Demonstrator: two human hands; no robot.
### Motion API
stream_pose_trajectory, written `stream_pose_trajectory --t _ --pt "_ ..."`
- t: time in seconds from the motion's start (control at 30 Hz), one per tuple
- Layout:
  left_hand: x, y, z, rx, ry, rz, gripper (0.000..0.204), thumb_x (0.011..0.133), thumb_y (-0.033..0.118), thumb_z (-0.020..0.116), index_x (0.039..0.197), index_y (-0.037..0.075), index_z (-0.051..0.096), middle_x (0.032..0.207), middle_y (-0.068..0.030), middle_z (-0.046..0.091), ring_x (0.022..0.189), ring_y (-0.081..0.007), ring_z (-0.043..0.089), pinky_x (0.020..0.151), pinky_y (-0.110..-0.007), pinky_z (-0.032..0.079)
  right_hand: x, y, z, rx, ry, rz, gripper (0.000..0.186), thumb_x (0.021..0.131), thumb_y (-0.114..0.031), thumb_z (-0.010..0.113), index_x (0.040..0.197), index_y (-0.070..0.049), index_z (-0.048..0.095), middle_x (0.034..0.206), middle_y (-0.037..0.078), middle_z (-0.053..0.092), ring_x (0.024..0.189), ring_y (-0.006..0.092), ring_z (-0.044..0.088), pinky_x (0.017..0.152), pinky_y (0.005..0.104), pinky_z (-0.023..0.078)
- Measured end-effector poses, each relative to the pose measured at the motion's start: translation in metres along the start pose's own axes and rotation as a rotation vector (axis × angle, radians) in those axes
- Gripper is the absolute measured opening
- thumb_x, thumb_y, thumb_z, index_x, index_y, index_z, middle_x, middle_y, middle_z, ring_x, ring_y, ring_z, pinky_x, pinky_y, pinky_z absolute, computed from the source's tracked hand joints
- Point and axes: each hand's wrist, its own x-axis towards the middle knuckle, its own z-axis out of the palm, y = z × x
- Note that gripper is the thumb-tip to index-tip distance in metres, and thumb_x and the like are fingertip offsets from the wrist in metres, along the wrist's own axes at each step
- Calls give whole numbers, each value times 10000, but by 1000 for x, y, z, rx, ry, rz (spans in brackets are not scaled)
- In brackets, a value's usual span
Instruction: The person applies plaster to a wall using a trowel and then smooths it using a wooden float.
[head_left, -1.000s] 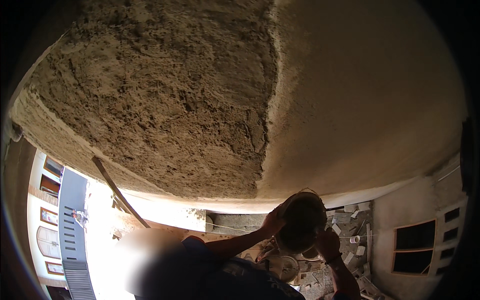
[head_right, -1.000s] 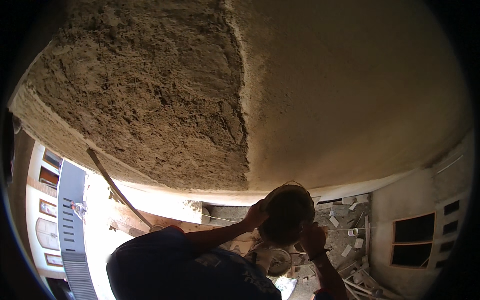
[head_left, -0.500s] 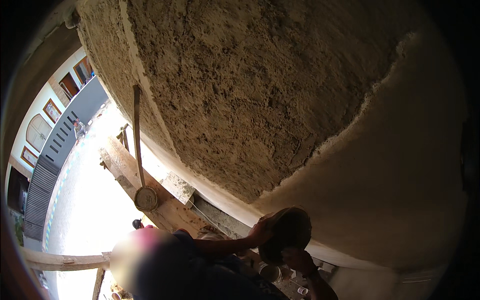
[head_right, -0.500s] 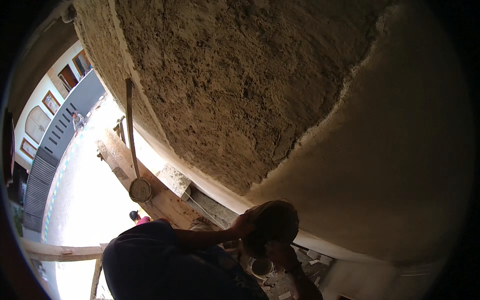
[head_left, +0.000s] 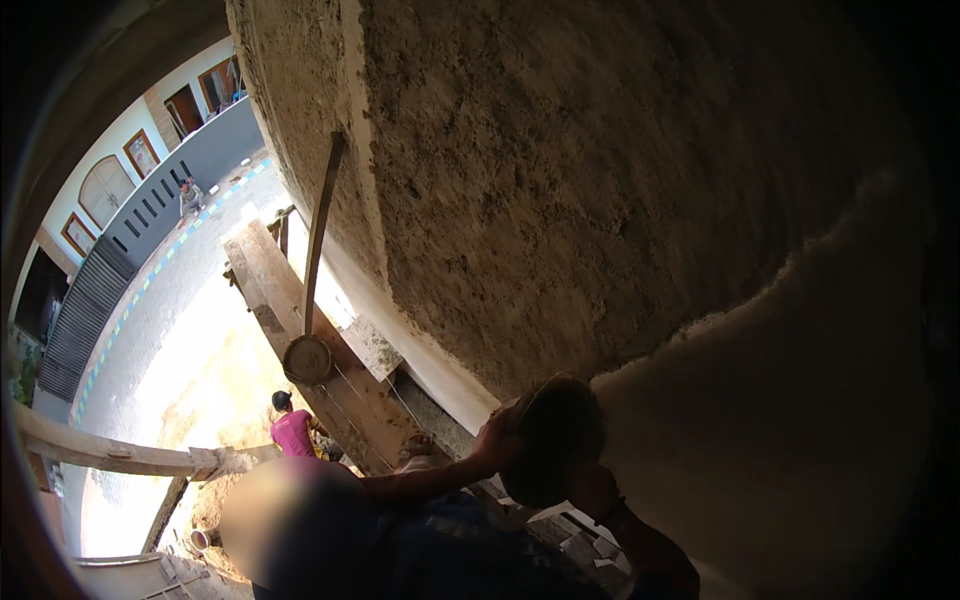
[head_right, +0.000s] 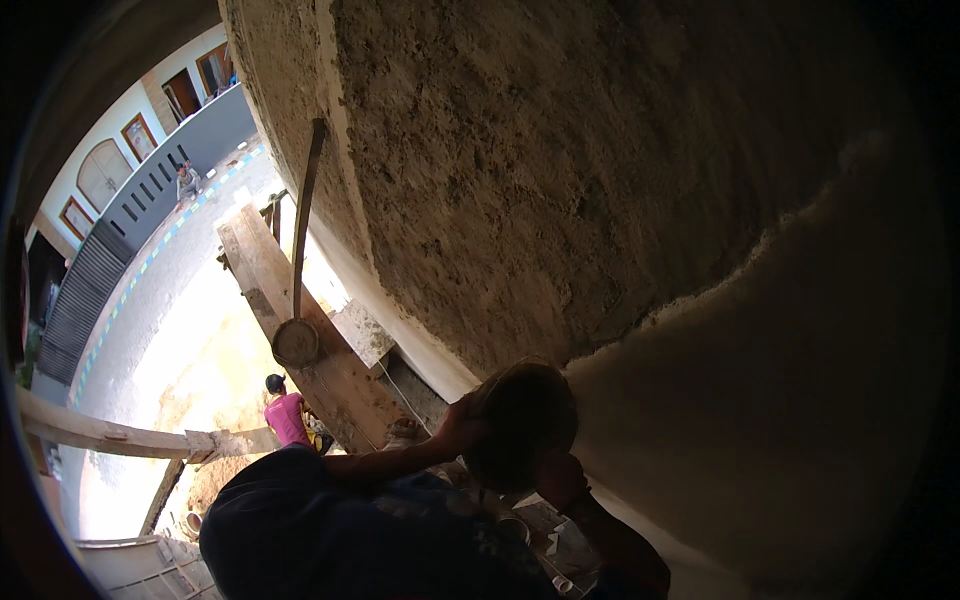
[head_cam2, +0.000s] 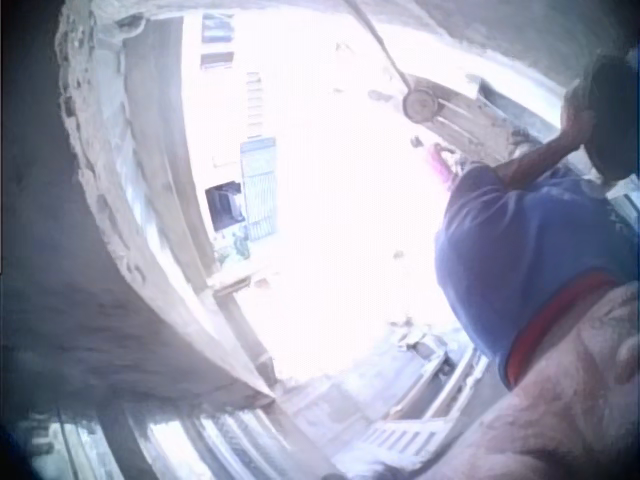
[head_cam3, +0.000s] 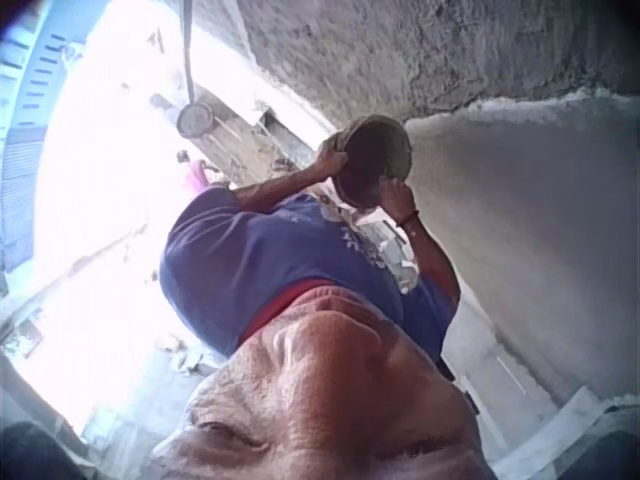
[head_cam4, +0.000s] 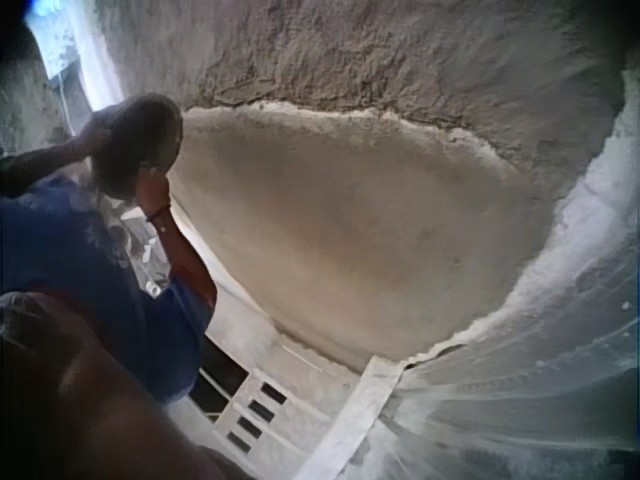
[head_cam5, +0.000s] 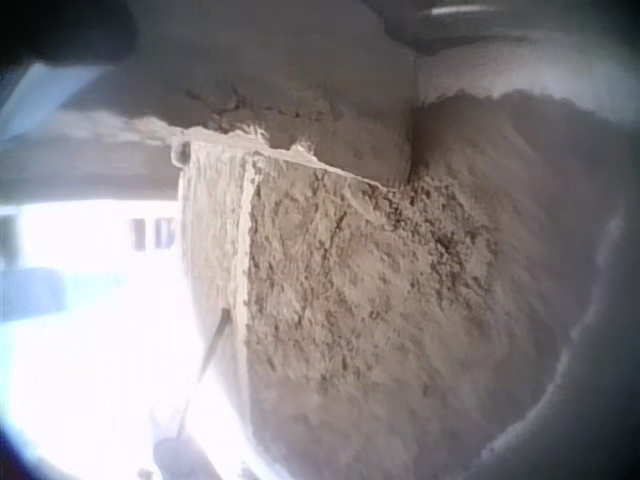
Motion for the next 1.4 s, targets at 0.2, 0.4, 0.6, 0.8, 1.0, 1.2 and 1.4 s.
stream_pose_trajectory --t 0.2,0.4,0.6,0.8,1.0,1.2,1.4 --pt "-8 -10 -47 69 217 -22 597 684 246 649 1245 83 526 1099 -211 626 1080 -373 574 910 -451 455 71 -26 -51 512 -107 -231 264 857 -264 557 1078 -130 614 1024 78 636 902 280 638 749 416 519" --pt "-7 -11 -82 -68 333 41 602 659 165 604 1248 69 527 1045 -194 646 1003 -303 620 865 -403 474 119 -8 -10 328 -212 -293 244 864 -247 519 1080 -158 589 838 114 640 780 323 645 669 457 527" --pt "3 5 -104 -153 433 142 601 643 130 596 1235 52 536 1018 -179 656 965 -290 630 848 -393 481 159 -41 -91 25 -22 77 219 883 -215 518 1067 -118 585 836 148 637 751 335 638 648 470 505" --pt "5 48 -131 -200 384 127 570 642 98 597 1207 37 556 1000 -162 670 926 -244 646 808 -372 499 184 -53 -54 178 118 -133 223 832 -117 529 1021 -34 612 941 164 625 904 314 611 773 421 488" --pt "23 20 -161 -161 412 107 562 612 122 603 1166 26 576 943 -171 671 912 -257 651 796 -380 500 167 -73 -115 10 -92 -305 177 813 -189 574 932 -88 656 869 105 627 768 262 615 690 436 494" --pt "21 31 -163 -30 420 162 599 631 134 576 1218 19 541 976 -199 658 942 -302 641 833 -405 486 195 -48 -125 -325 342 -361 175 818 -147 534 913 -58 651 807 147 627 720 270 627 641 398 500" --pt "17 45 -162 -78 442 201 588 646 114 560 1224 8 535 989 -216 654 941 -313 643 829 -404 486 199 -74 -99 -106 -42 -243 145 781 -173 569 815 -57 649 714 136 615 651 300 636 587 422 520"
